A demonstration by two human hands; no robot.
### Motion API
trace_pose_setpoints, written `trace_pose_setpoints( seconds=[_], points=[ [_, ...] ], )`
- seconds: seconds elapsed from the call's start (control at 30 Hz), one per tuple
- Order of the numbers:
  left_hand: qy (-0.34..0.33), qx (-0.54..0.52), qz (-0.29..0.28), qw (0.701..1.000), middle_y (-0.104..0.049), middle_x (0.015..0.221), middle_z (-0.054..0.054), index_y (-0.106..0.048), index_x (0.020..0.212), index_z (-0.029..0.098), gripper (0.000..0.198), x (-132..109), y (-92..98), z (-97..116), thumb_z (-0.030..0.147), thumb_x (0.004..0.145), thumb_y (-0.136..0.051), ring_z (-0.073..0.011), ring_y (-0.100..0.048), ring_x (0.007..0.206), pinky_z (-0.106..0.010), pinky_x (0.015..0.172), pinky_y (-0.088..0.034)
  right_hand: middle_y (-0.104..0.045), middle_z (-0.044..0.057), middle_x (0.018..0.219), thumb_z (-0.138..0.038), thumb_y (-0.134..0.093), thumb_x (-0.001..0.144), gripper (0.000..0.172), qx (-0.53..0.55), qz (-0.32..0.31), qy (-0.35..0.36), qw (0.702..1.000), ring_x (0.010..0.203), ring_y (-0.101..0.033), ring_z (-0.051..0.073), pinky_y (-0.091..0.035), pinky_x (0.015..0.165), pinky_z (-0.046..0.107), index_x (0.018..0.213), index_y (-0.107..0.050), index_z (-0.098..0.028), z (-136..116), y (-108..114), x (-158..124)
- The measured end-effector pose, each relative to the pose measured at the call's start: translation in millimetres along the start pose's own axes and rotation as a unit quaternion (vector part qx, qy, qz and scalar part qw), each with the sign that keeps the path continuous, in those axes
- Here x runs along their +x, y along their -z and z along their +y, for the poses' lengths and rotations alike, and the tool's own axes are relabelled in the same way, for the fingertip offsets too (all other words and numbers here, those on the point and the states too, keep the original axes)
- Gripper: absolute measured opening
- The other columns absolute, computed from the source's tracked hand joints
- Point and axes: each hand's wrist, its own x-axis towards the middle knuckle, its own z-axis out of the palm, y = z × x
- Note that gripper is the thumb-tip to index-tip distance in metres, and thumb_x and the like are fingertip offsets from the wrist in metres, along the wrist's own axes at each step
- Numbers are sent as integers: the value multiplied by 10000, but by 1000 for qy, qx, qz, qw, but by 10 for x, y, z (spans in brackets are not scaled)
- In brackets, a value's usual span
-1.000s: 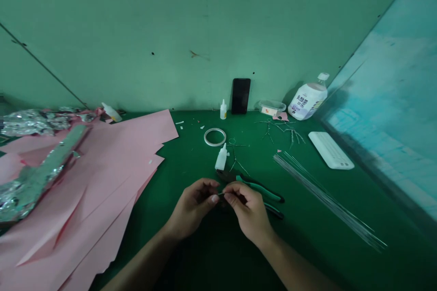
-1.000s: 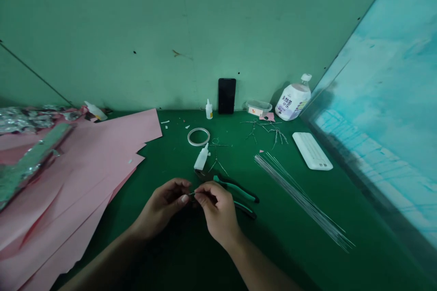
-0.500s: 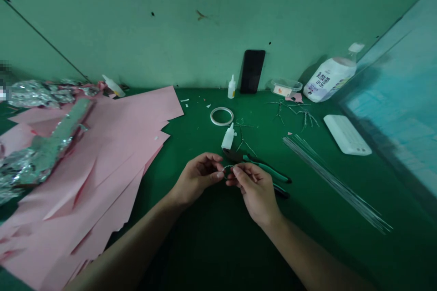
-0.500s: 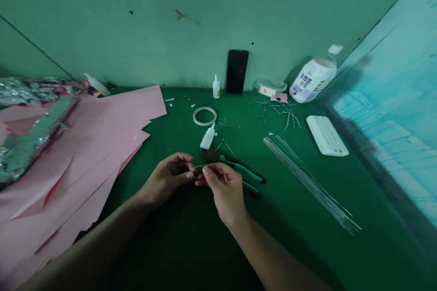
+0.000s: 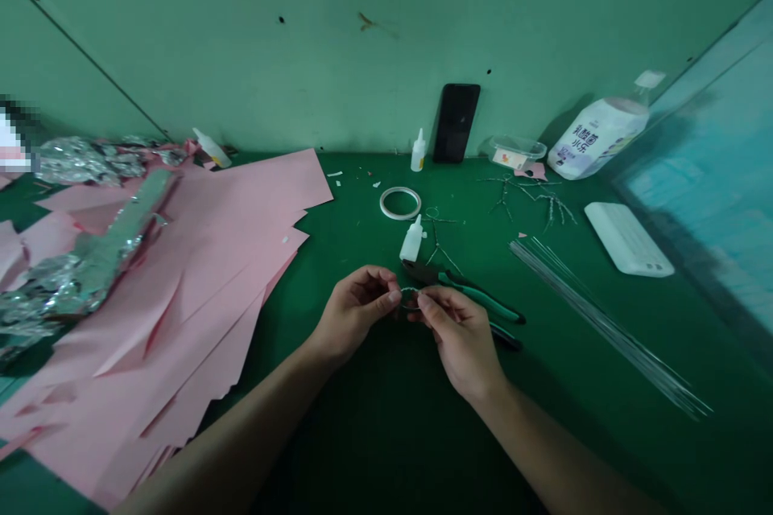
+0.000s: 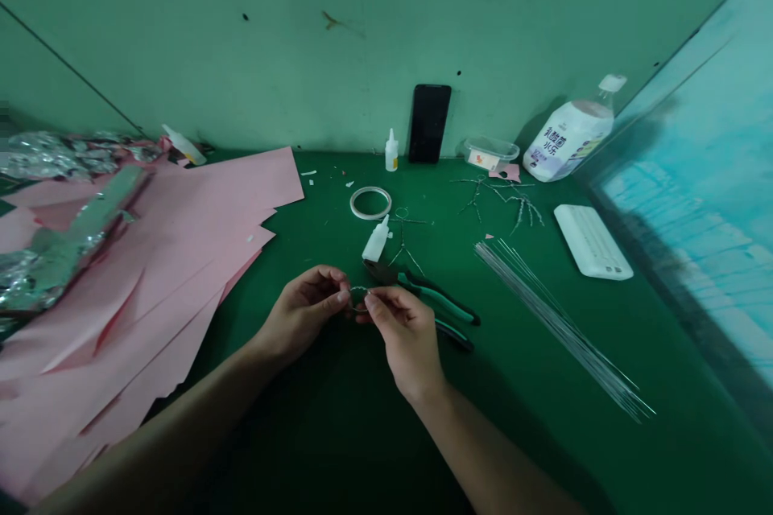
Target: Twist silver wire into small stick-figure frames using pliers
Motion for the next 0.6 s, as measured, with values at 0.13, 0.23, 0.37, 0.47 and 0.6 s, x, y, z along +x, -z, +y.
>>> trace_pose_setpoints(
  seconds=[0.13,0.23,0.37,0.47,0.6],
  points=[
    [24,-48,-24,998,-628,810,-10,-591,978,142,232,-17,-22,-6,186,798,-731,-123,-635,679,-284,670,-540,-707,18,907,-313,-694,845,219,-44,14,-7,999,774,-696,156,-611,742,341,1049,-691,-233,-53,9,-5],
    [44,-96,-19,994,-633,789,-4,-590,993,141,271,-29,-45,-2,150,773,-748,-115,-633,659,-267,659,-534,-705,48,996,-311,-659,870,221,-118,-4,33,992,872,-698,178,-607,790,354,1073,-687,-226,-117,16,-18],
    [67,-142,12,987,-635,782,-3,-600,977,140,280,-39,-60,4,121,749,-762,-115,-635,676,-259,663,-531,-678,50,1071,-260,-686,844,360,-188,-74,98,974,947,-680,188,-600,820,359,1198,-622,-261,-136,29,-37],
    [76,-147,14,986,-636,785,-5,-606,976,146,288,-42,-59,-1,119,740,-769,-118,-630,686,-254,648,-525,-671,36,978,-220,-692,834,390,-243,-64,130,959,861,-671,171,-598,778,345,1212,-606,-262,-106,40,-44],
    [86,-136,-24,987,-629,799,-8,-619,982,144,262,-37,-44,0,119,759,-755,-107,-617,682,-251,662,-514,-661,27,936,-205,-669,849,354,-250,-52,153,955,826,-654,154,-594,743,310,1195,-625,-263,-94,51,-36]
  ],
)
